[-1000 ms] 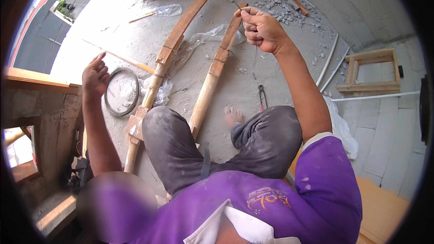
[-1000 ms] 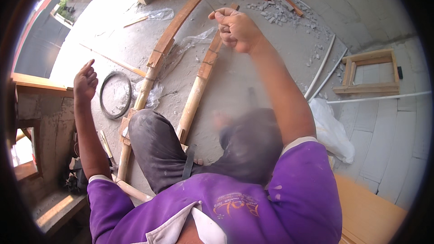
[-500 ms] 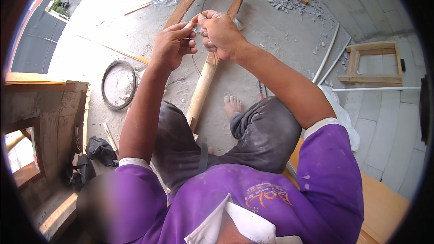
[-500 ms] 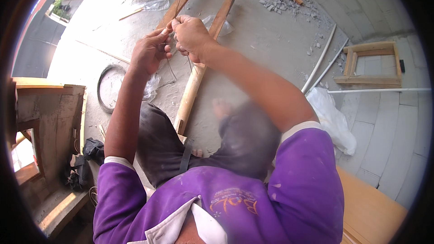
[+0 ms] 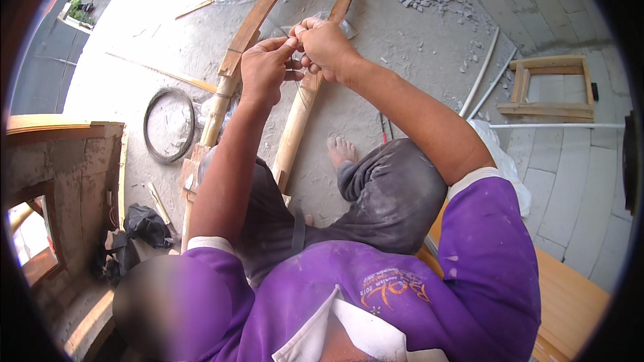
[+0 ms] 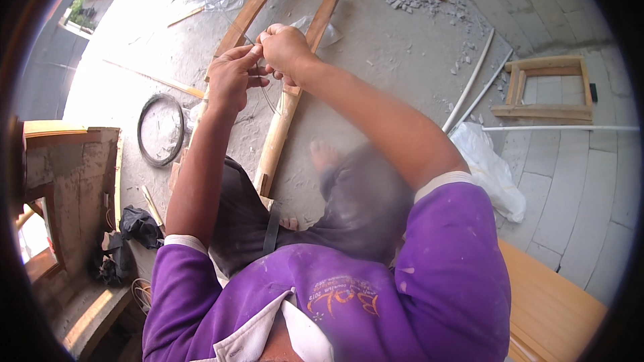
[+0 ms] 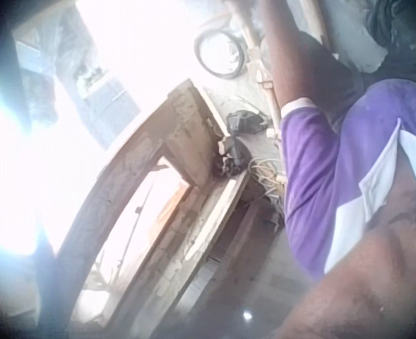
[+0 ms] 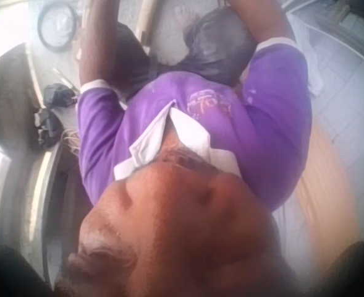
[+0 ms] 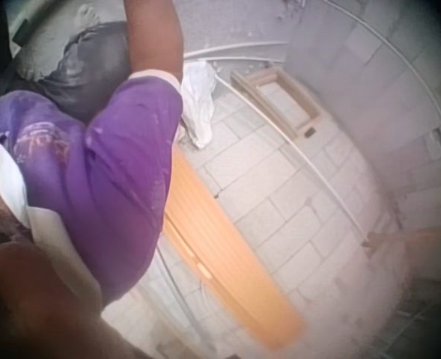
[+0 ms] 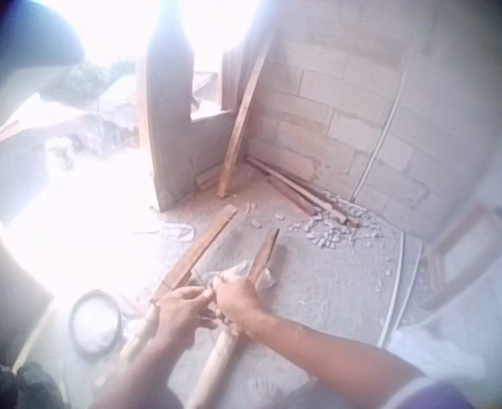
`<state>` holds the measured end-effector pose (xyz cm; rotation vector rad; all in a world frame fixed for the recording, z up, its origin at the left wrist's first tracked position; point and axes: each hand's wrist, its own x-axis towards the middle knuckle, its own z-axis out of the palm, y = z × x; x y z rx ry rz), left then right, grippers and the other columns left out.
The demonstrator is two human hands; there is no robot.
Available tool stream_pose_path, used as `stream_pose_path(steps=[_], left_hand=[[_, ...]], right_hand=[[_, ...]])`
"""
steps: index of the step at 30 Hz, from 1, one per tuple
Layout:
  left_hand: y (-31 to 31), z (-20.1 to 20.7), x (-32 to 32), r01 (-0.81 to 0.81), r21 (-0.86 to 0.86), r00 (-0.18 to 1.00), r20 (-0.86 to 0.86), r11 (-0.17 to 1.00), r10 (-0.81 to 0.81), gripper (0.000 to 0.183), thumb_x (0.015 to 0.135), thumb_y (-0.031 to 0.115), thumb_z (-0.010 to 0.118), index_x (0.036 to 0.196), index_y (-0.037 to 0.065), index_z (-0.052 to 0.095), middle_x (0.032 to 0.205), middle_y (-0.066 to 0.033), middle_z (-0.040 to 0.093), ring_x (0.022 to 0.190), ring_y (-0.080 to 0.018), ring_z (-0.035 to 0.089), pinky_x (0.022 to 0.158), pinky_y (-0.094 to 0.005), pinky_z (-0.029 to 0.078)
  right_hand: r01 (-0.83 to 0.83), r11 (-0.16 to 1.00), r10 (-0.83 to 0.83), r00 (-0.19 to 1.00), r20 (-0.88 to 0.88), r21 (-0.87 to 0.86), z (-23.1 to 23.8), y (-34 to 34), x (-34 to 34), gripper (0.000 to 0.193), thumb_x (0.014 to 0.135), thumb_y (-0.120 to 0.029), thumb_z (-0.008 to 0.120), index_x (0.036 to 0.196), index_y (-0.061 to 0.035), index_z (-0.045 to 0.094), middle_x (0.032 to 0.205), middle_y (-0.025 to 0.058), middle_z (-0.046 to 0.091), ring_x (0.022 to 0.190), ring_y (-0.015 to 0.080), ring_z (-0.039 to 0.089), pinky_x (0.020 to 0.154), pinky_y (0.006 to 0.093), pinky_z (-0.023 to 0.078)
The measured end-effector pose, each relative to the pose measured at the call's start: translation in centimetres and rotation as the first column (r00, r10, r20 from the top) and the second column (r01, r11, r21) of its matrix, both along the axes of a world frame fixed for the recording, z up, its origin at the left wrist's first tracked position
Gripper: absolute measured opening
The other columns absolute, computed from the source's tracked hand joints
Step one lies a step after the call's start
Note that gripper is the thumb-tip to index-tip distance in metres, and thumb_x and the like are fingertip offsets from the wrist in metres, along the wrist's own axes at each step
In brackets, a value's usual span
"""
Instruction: The person sits on the floor and assembles a wooden frame by tying wooden planks together with wire. They use pliers to twist and secure the wire around the joints of the planks.
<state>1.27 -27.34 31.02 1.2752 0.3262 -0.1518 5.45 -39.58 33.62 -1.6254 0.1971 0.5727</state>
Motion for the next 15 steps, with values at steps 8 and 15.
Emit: stream_pose_path(steps=[8, 15], left_hand=[[1.0, -1.6, 0.9, 0.168, 0.3, 0.978, -0.172, 0.939, -0.12, 0.02, 0.094, 0.017, 0.066, 0.092, -0.003, 0.065, 0.082, -0.011, 0.069, 0.072, -0.0191, 0.069, 0.062, -0.0316, 0.057], [1.6, -1.9, 1.5, 0.281, 0.345, 0.947, -0.253, 0.895, -0.2, 0.018, 0.092, 0.016, 0.066, 0.086, -0.001, 0.065, 0.081, -0.0115, 0.069, 0.07, -0.018, 0.068, 0.062, -0.0306, 0.055]], right_hand=[[-0.152, 0.972, 0.155, 0.988, 0.0, -0.18, -3.1, -0.1, 0.4, 0.015, 0.099, -0.015, 0.049, 0.097, -0.0044, 0.061, 0.077, 0.0017, 0.057, 0.057, 0.0086, 0.047, 0.045, 0.0261, 0.037], [-0.183, 0.964, 0.193, 0.981, 0.033, -0.193, -4.0, -0.3, 0.5, 0.014, 0.096, -0.015, 0.053, 0.097, -0.004, 0.061, 0.077, 0.0029, 0.06, 0.059, 0.0111, 0.051, 0.051, 0.0285, 0.044]])
